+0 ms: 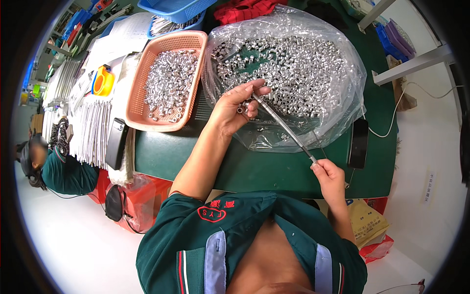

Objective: The person uses a long metal rod to pick up small silver cylindrical metal parts from a large plastic bag and threads them onto the rod. The person holds the rod with both hands and repeatedly inserts the parts into the rod's opening. A coworker is visible in the background working at a separate station.

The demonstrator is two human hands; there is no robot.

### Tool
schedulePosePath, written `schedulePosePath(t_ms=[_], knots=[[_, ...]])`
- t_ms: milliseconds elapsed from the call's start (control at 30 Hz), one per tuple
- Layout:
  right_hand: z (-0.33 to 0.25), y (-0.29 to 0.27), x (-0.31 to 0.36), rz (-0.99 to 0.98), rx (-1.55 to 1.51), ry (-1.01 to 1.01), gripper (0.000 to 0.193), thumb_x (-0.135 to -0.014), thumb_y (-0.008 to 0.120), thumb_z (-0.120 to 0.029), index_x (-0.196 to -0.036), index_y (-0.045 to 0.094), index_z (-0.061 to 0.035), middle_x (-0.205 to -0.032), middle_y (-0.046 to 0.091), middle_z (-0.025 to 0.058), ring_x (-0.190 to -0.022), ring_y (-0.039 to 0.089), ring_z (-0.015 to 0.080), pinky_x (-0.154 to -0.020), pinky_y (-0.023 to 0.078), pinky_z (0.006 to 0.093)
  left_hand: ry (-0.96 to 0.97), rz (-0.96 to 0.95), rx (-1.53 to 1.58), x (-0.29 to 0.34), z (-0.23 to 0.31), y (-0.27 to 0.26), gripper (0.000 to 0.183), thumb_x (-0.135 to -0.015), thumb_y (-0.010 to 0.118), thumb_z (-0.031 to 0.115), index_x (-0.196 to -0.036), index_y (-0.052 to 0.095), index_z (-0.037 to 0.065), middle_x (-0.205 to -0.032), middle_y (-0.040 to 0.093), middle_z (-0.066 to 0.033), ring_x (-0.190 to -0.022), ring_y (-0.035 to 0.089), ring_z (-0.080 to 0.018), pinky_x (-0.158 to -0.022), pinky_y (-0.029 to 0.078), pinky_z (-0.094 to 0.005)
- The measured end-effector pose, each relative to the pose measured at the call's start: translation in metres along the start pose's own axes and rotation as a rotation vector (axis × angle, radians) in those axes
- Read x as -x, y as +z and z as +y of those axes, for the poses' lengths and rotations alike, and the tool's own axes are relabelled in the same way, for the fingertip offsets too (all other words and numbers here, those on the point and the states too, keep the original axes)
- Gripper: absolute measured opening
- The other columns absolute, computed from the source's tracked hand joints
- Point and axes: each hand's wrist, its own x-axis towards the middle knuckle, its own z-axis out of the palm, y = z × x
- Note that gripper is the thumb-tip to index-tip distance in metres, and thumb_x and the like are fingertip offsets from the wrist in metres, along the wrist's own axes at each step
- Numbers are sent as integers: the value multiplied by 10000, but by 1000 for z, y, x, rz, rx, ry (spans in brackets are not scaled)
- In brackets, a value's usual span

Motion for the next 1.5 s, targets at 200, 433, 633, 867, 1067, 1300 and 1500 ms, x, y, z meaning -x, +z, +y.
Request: schedulePosePath(t_ms=[200, 433, 633, 867, 1067, 1300, 1500], knots=[[-8, 2, 4, 20, 66, -7, 132, -883, 595, -92, -852, 608, 35, -658, 509, -33, -623, 424, 32, -551, 349, 201, -71, -140, 207, -6, 0, -22, 335, -944, 503, 177, -1212, 501, -25, -1131, 589, -146, -597, 450, -71, -508, 406, -206], [-1, 7, 2, 17, -11, -11, 129, -881, 599, -87, -843, 602, 36, -641, 503, -29, -597, 414, 31, -527, 340, 204, -45, -121, 203, -5, 1, -15, 284, -942, 520, 160, -1163, 520, -18, -1119, 581, -142, -581, 435, -61, -500, 378, -199], [-6, 8, 3, 77, 76, -98, 129, -890, 586, -91, -846, 604, 29, -637, 489, -42, -577, 401, 32, -508, 325, 204, -24, -152, 169, -4, -1, -14, 253, -942, 530, 173, -1121, 530, -7, -1065, 559, -119, -573, 422, -54, -492, 373, -192], [4, 2, -4, -204, -352, 279, 163, -892, 592, -127, -833, 618, 23, -621, 492, -32, -584, 412, 34, -525, 335, 208, -25, -185, 142, -7, -9, -18, 292, -945, 537, 258, -1079, 552, -1, -1059, 562, -122, -559, 409, -53, -469, 363, -178], [3, 14, -10, -66, -186, 110, 145, -891, 592, -112, -844, 623, 22, -623, 486, -35, -597, 411, 30, -541, 339, 205, -89, -102, 86, -5, -12, -3, 446, -962, 474, 346, -1180, 510, -42, -1084, 561, -177, -574, 399, -66, -476, 365, -185], [6, -9, -5, -43, -92, 36, 120, -871, 605, -82, -834, 623, 30, -625, 511, -23, -579, 417, 32, -510, 333, 211, -28, 5, 43, -2, 7, -6, 395, -937, 416, 129, -1280, 424, -68, -1195, 541, -221, -591, 432, -94, -499, 389, -213], [5, -17, -4, -27, 39, -53, 112, -856, 618, -82, -839, 617, 29, -573, 482, 3, -543, 411, 41, -490, 329, 223, 10, 20, -32, 0, 7, -4, 422, -906, 421, 56, -1303, 372, -76, -1164, 559, -231, -580, 438, -99, -489, 390, -221]])
